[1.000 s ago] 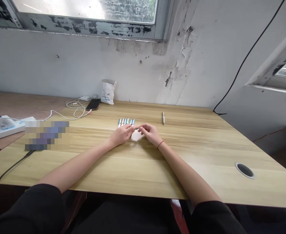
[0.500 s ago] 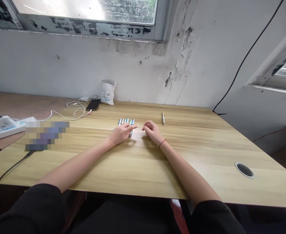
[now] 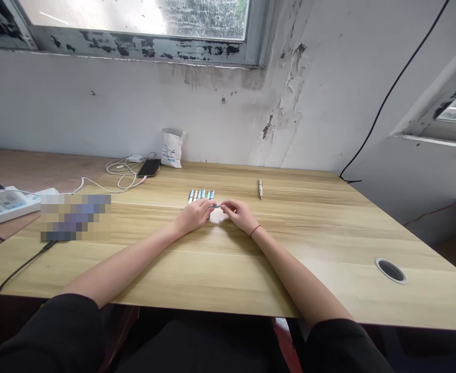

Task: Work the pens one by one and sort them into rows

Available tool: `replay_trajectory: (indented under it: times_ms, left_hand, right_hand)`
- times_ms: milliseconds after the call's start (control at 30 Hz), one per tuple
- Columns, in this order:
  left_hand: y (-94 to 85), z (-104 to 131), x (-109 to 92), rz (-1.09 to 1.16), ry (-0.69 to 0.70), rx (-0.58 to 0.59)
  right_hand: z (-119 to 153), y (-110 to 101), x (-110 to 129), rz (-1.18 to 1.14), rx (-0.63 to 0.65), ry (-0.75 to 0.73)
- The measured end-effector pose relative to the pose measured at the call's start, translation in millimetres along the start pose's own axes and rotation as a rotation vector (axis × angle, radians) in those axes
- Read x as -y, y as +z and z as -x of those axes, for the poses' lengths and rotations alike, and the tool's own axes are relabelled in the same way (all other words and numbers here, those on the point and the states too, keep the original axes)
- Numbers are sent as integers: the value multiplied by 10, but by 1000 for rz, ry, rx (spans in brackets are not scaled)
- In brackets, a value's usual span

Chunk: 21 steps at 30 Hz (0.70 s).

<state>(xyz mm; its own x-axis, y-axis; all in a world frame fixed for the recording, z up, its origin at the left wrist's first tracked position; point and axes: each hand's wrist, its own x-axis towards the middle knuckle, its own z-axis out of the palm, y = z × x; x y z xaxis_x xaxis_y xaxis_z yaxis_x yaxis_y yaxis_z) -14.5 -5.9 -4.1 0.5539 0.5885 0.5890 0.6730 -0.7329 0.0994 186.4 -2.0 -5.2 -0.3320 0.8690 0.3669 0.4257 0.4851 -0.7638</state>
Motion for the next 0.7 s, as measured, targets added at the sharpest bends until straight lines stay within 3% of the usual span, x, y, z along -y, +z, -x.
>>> replay_trajectory:
  times_ms: [300, 500, 700]
  left_hand:
    - [73, -6, 32, 9, 11, -77]
    - [83, 1, 47, 19, -28, -67]
    - [96, 9, 59, 23, -78, -62]
  right_hand:
    - [-11, -6, -50, 37, -2, 45]
    - [-42, 3, -148, -130, -57, 115]
    - [-28, 13, -84, -271, -108, 149]
